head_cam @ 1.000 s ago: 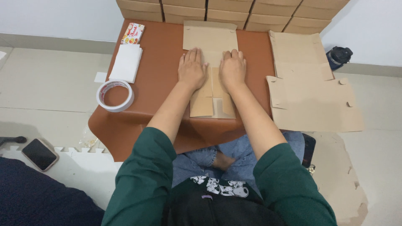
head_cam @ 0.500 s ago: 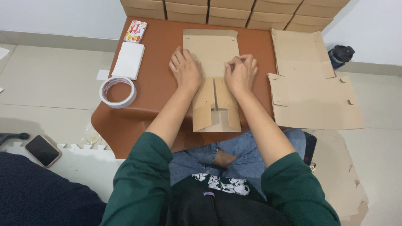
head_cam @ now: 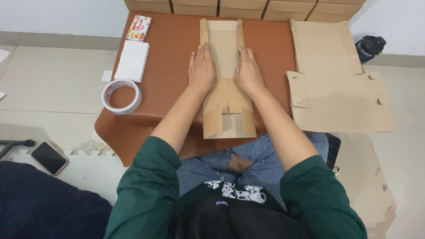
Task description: Assembling cardboard boxes by folding flat pre-cut sheets and tucking in the flaps.
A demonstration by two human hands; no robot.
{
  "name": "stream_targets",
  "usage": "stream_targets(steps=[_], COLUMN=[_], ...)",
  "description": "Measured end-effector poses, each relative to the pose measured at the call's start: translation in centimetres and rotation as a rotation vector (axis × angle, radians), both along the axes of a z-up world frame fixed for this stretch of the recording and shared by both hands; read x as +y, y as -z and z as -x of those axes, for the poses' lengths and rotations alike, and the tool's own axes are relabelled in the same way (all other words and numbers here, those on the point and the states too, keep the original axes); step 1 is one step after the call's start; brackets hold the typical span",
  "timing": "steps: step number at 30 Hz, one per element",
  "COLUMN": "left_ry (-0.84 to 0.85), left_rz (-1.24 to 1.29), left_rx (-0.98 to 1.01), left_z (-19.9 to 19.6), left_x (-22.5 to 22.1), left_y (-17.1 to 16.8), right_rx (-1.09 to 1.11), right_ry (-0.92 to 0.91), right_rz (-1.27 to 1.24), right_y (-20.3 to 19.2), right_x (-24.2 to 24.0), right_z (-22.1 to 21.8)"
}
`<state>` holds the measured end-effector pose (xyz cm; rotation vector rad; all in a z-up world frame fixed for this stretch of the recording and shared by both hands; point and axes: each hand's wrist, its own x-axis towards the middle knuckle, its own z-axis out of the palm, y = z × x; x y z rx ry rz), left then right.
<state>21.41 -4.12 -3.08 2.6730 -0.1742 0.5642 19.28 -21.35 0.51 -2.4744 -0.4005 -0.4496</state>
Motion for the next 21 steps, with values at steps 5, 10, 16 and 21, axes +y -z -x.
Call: stream_targets(steps=[5,10,16,21], left_ry=[0.041,0.056,0.026,0.027], left_rz=[-0.145,-0.148,-0.188,-0.196], left_rx=[0.075,0.154,0.202,0.254], left_z=[-1.3,-3.2,-6.7,-8.4], left_x=[0.4,0.6,0.5,0.8], left_y=[0.2,-0.7,-0.5,-1.4], right_rx=[0.100,0.358,0.401,0.383], right_ry=[-0.052,-0.042,-0.004,0.016], right_rz=[0.203,0.358,0.385,0.373], right_y=[0.8,-1.8,-1.8,-1.7], right_x=[-0.4,0.6,1.2,1.7], right_z=[-2.3,-3.7,-7.4,-10.1])
